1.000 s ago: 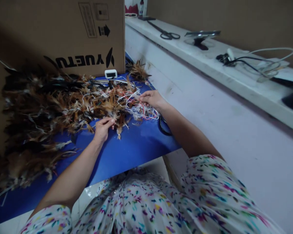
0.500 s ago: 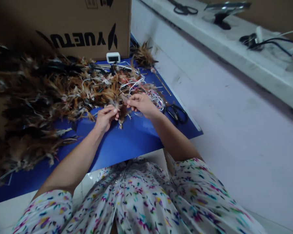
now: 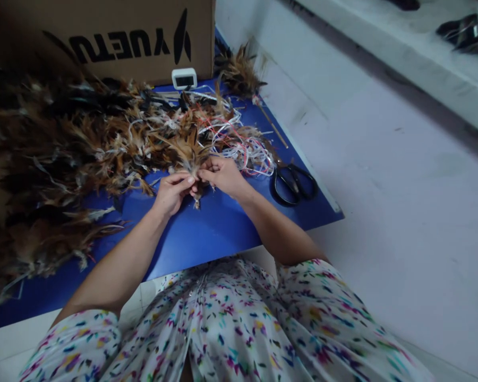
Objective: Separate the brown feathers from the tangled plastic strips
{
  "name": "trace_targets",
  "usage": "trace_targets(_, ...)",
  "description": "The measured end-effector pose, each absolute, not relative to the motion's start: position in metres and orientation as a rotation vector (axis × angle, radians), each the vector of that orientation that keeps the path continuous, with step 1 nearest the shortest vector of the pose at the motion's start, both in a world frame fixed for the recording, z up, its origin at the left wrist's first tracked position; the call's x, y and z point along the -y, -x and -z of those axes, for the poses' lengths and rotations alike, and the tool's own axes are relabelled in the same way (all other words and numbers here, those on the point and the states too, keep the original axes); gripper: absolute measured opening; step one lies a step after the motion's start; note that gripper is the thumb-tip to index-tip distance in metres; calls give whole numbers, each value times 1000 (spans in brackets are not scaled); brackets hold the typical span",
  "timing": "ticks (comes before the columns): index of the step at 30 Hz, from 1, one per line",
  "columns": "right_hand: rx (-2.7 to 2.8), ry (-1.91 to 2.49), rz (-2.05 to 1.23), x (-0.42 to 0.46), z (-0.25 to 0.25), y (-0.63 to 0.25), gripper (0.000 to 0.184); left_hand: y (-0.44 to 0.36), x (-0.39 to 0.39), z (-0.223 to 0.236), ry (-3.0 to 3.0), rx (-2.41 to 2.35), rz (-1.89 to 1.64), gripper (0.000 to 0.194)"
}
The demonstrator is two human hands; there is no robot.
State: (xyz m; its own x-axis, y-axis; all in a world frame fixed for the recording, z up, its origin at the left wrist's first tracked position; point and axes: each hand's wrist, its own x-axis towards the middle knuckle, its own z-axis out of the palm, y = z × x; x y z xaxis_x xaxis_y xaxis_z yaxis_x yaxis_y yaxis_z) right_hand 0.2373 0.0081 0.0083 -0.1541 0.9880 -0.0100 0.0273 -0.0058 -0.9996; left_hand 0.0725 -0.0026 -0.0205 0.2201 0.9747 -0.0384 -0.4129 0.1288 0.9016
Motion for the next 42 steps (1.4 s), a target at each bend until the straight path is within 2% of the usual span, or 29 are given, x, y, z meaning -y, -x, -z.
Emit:
trace_targets(6, 1335, 1206, -1318, -5, -5, -239, 26, -72, 3, 20, -914, -820, -1174, 36)
trace_targets(15, 1210, 1096, -1500, -5, -4, -243, 39, -69, 0, 24, -880, -857, -1155, 31)
trace_targets(21, 1111, 1097, -1517, -10, -6, -252, 42, -69, -1, 20, -845, -846, -1165, 31)
trace_targets(29, 1065, 1175, -1452, -14, -11, -265, 35, -67, -2, 22, -842, -833, -1182, 24)
trace_targets(35, 1024, 1160, -1428, -17, -14, -273, 32, -69, 0, 21, -886, -810, -1183, 29)
trace_targets(42, 973, 1117, -1547, -15, -20, -275, 28, -68, 6, 14, -972, -880, -1402, 29)
